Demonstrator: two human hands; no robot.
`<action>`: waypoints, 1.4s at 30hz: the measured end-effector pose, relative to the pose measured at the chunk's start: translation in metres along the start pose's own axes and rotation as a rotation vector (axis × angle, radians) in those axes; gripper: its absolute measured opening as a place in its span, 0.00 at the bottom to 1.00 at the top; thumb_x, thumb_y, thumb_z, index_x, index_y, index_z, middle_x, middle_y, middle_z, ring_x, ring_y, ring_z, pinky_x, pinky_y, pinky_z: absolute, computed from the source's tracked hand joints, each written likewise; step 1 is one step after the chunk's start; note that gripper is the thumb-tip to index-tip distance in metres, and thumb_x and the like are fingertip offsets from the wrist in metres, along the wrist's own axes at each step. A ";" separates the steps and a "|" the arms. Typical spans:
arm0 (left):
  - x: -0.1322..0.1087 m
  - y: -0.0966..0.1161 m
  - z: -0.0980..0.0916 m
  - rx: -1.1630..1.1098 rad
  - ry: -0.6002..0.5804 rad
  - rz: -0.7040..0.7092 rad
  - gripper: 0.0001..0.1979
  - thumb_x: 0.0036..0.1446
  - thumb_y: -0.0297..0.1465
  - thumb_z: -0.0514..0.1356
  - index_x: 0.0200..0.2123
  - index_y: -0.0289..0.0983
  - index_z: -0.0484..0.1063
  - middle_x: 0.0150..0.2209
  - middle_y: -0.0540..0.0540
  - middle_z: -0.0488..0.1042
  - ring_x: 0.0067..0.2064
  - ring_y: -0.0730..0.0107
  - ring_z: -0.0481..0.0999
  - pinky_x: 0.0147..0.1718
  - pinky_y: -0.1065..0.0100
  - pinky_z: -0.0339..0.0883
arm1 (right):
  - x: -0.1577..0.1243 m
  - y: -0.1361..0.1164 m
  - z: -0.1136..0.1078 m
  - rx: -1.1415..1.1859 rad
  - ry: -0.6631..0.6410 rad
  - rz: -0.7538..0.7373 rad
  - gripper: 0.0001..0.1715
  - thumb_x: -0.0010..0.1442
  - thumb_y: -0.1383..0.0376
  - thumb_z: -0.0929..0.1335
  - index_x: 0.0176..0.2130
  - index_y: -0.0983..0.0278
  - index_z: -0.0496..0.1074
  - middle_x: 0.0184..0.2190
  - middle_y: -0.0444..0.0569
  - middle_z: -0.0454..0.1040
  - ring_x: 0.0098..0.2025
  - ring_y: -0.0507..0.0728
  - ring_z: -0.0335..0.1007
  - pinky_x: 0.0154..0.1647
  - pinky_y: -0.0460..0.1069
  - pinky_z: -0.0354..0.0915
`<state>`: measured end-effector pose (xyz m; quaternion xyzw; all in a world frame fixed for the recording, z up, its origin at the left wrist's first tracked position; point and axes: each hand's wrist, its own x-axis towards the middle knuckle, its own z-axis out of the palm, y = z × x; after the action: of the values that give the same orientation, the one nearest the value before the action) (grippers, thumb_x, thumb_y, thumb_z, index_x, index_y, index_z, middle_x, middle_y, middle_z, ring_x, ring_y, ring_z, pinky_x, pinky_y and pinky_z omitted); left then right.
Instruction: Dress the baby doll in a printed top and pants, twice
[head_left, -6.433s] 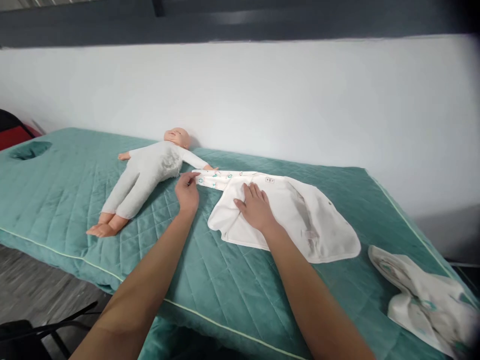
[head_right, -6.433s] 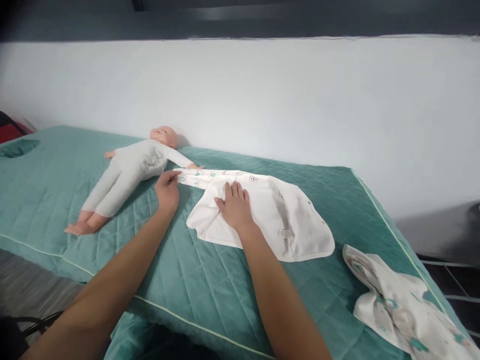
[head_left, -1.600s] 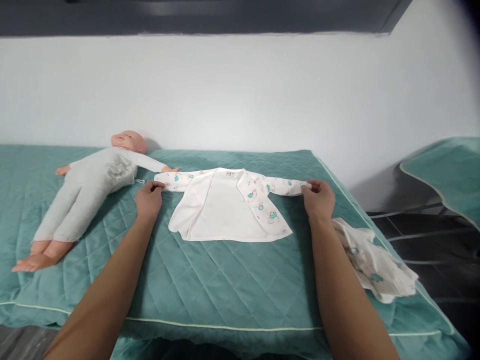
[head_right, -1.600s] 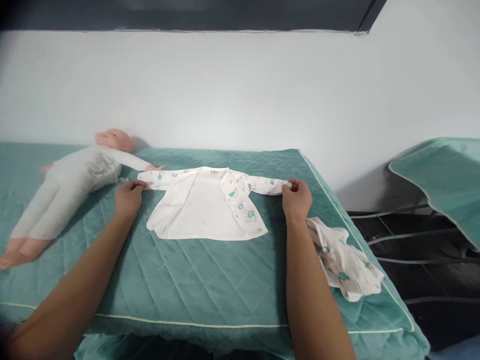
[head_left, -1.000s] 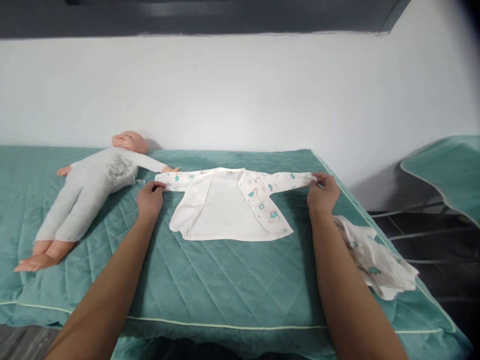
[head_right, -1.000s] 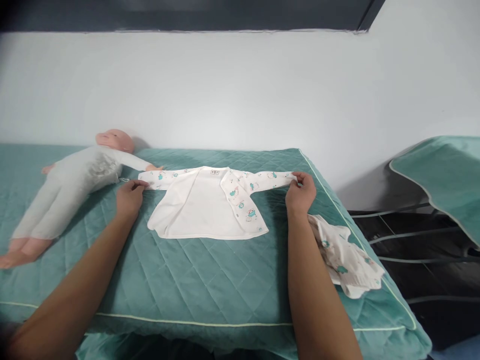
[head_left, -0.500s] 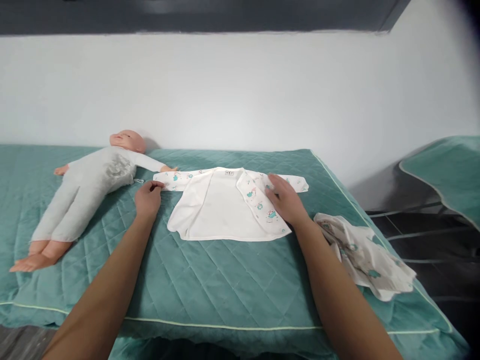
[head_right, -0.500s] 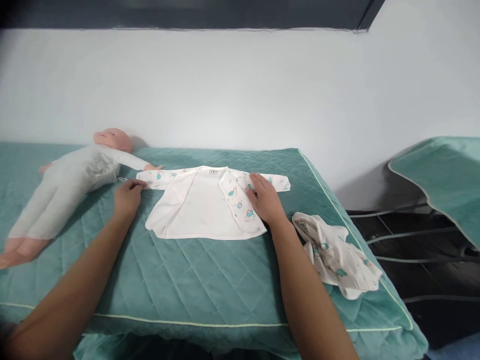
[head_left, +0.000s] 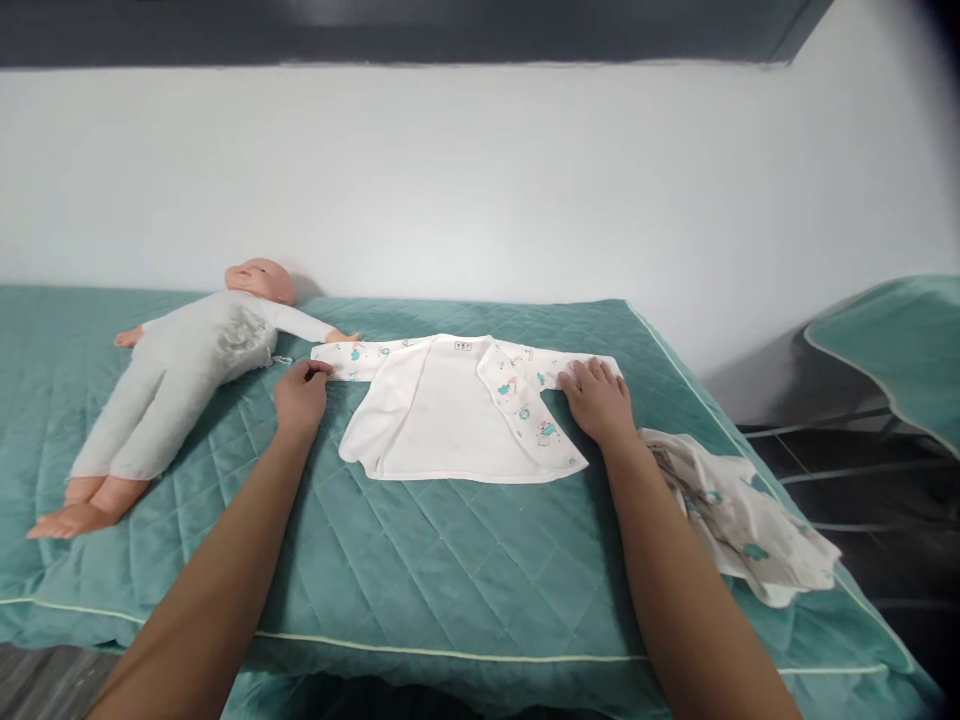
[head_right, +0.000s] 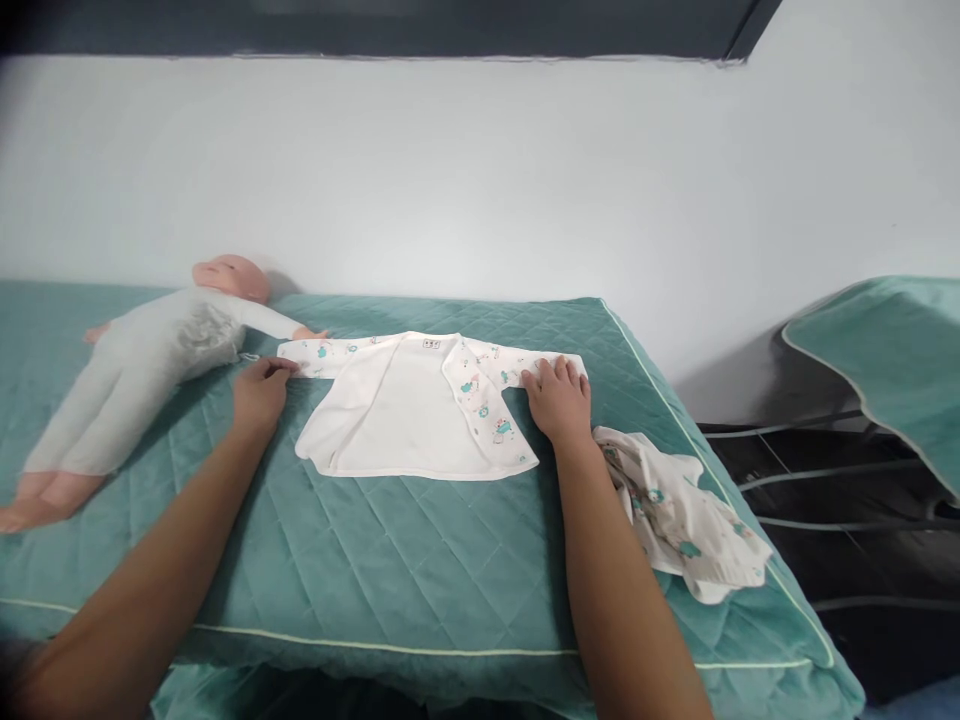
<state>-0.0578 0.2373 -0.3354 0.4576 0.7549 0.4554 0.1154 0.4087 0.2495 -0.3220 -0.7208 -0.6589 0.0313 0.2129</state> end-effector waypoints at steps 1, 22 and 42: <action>0.000 0.000 0.000 0.003 0.001 -0.005 0.09 0.53 0.30 0.56 0.33 0.40 0.77 0.36 0.46 0.80 0.39 0.58 0.77 0.43 0.58 0.69 | 0.000 -0.002 -0.001 0.048 0.038 -0.013 0.30 0.68 0.52 0.60 0.60 0.65 0.70 0.68 0.63 0.64 0.71 0.69 0.55 0.71 0.69 0.47; 0.000 0.003 0.000 -0.003 -0.010 -0.003 0.10 0.54 0.28 0.56 0.34 0.40 0.78 0.38 0.47 0.81 0.40 0.59 0.77 0.46 0.58 0.69 | -0.055 -0.094 -0.013 0.173 -0.086 -0.232 0.09 0.65 0.62 0.63 0.34 0.58 0.71 0.36 0.50 0.77 0.39 0.60 0.73 0.39 0.54 0.67; -0.002 0.007 -0.003 -0.029 -0.036 -0.029 0.10 0.57 0.27 0.56 0.36 0.37 0.78 0.35 0.49 0.78 0.37 0.65 0.73 0.45 0.63 0.66 | -0.033 -0.024 -0.045 0.748 0.745 0.075 0.13 0.61 0.61 0.67 0.44 0.62 0.76 0.34 0.53 0.81 0.36 0.60 0.80 0.47 0.56 0.73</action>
<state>-0.0547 0.2354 -0.3288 0.4531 0.7525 0.4563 0.1422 0.3971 0.2070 -0.2805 -0.5809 -0.4561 0.0135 0.6740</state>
